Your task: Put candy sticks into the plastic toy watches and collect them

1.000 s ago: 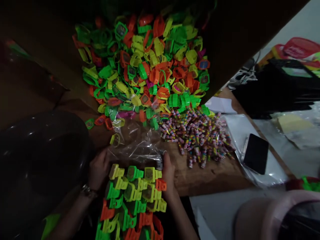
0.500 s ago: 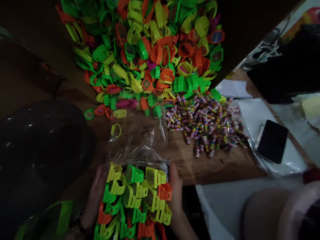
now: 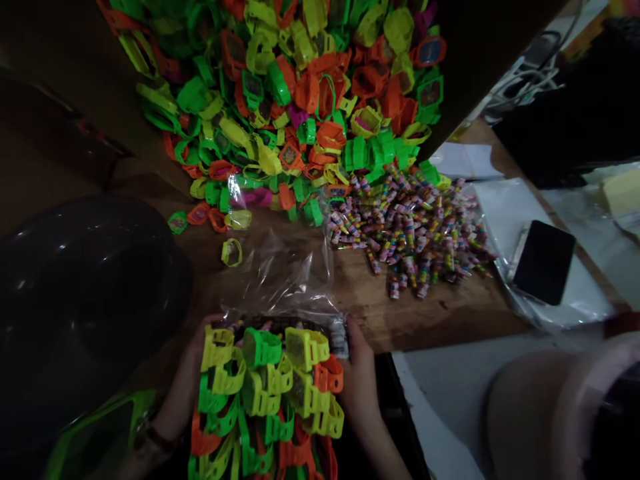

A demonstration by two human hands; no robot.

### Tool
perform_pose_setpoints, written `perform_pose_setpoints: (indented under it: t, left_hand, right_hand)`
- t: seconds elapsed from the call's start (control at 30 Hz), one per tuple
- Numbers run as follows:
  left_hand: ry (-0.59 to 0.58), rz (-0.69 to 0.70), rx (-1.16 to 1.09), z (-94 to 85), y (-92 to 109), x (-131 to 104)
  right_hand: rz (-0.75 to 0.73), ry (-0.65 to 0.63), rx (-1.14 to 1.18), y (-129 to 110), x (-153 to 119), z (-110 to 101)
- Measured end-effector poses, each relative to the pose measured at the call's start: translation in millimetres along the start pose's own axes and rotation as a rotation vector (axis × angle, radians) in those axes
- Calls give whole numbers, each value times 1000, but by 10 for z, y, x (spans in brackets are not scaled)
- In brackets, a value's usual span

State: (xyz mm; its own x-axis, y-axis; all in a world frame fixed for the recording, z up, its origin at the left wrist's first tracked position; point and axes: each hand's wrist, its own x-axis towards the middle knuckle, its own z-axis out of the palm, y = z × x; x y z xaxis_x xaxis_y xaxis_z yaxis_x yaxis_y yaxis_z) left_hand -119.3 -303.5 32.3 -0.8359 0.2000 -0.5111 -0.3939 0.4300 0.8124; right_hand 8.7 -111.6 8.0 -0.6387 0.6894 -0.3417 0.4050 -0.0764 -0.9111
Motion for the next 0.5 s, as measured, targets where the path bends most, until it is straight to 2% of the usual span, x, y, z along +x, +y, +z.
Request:
perform_pose_setpoints:
  t: [0.07,0.17,0.2,0.23,0.3,0.33,0.4,0.43,0.5]
  left_hand:
    - [-39,89,202,-75,-66,-145]
    - [-154,90,492,-153,-125,-254]
    - [-132,115,584,-163,-128,-251]
    - [-74,188,666,-164,-122,-229]
    - [60,454,764,-147,-91,-142]
    - [90,597,767,-132,-68,-86]
    - [45,789,712,-103,-9,29]
    - [11,817,670,-89,26,80]
    - [-5,782,560,-60,103,159]
  right_hand:
    - [3,-83,-192,58,-115,-106]
    - [4,-225,-474,167,-270,-232]
    - [-2,-196,-539,192,-289,-248]
    - [-16,-111,-581,209,-286,-247]
    - [-69,97,-558,213,-217,-213]
    - [-107,158,-500,203,-162,-187]
    - [-169,159,-381,162,-48,-138]
    - [-181,137,-330,131,-1,-119]
    - [-157,123,-217,48,59,-89]
